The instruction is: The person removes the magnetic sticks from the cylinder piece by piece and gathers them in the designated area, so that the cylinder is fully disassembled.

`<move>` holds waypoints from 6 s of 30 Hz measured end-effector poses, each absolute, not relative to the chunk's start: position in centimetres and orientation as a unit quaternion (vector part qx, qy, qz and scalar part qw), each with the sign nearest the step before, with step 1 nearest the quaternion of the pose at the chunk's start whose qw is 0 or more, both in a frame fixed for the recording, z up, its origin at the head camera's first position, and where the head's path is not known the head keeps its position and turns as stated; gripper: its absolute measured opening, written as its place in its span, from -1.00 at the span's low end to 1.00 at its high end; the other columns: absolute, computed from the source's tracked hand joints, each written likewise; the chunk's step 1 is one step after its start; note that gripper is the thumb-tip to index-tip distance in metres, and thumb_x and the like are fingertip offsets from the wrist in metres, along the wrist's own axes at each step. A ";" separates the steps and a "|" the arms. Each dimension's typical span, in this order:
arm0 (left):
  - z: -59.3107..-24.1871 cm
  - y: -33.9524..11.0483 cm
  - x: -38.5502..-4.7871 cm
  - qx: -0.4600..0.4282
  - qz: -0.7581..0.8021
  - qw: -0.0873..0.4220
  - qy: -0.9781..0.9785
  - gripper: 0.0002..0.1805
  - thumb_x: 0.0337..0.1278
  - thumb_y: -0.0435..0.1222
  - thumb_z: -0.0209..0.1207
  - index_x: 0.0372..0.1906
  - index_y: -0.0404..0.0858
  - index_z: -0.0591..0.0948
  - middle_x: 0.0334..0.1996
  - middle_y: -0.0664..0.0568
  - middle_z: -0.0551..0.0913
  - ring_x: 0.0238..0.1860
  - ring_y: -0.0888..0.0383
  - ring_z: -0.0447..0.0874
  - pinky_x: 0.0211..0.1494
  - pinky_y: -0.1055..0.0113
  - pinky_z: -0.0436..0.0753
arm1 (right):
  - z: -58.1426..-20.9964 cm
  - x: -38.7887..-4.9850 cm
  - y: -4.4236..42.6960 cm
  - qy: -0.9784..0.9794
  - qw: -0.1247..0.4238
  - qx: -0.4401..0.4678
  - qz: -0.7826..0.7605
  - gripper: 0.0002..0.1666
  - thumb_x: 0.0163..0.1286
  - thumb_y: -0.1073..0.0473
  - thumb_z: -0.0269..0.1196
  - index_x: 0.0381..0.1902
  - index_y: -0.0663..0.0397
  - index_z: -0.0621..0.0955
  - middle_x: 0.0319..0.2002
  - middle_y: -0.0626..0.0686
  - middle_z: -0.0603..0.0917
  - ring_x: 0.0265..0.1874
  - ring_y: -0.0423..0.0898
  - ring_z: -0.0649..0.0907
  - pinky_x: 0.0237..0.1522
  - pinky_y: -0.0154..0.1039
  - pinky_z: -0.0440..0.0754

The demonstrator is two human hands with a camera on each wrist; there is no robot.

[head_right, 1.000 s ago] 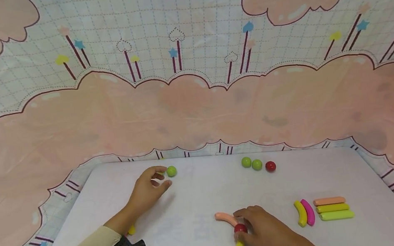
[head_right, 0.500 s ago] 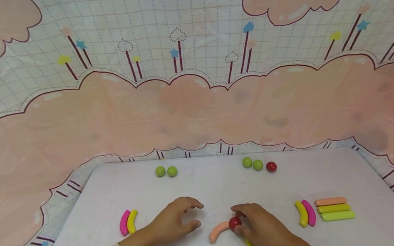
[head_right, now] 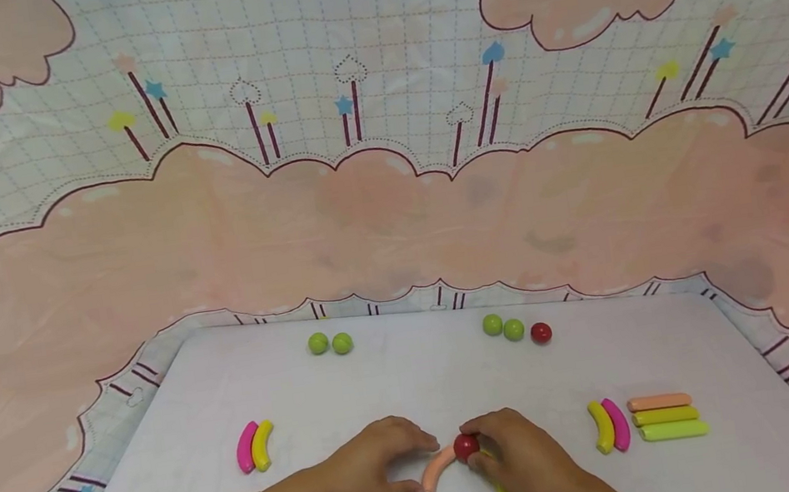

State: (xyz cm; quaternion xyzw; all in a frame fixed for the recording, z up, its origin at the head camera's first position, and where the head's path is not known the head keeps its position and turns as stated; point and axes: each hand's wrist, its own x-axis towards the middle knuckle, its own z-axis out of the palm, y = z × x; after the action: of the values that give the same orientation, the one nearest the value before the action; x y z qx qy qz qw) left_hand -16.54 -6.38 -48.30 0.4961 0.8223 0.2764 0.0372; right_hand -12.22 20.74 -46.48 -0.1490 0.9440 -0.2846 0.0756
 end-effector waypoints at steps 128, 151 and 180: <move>-43.6 -25.9 -16.3 0.179 0.325 0.022 0.928 -0.23 -0.13 -0.11 0.61 0.29 -0.14 0.61 0.26 -0.01 0.59 0.34 -0.24 0.44 0.30 -0.33 0.41 | -46.5 -12.6 20.7 0.944 0.121 -0.118 -0.284 -0.57 0.26 0.03 0.50 0.07 -0.17 0.67 -0.06 -0.15 0.65 -0.07 -0.11 0.58 0.15 0.13 0.60; -45.9 -29.3 -16.9 0.134 0.302 0.061 0.942 -0.23 -0.17 -0.06 0.61 0.25 -0.18 0.64 0.22 -0.06 0.62 0.30 -0.23 0.49 0.29 -0.22 0.48 | -46.3 -12.6 20.5 0.945 0.132 -0.099 -0.281 -0.55 0.25 -0.03 0.50 0.07 -0.18 0.67 -0.04 -0.11 0.64 -0.09 -0.10 0.57 0.16 0.13 0.61; -46.4 -28.5 -16.4 0.156 0.256 0.035 0.953 -0.12 -0.22 -0.05 0.62 0.34 -0.13 0.56 0.26 -0.09 0.57 0.33 -0.29 0.39 0.31 -0.38 0.36 | -46.5 -12.5 20.5 0.945 0.118 -0.113 -0.284 -0.56 0.26 -0.02 0.49 0.08 -0.16 0.67 -0.03 -0.11 0.65 -0.04 -0.08 0.58 0.18 0.15 0.58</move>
State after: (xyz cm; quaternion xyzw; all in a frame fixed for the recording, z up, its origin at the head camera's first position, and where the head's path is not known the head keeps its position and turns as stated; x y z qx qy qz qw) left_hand -16.44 -28.50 -46.44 0.1555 0.9534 0.2562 0.0350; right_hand -12.47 20.54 -46.55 -0.1132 0.9449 -0.2837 0.1175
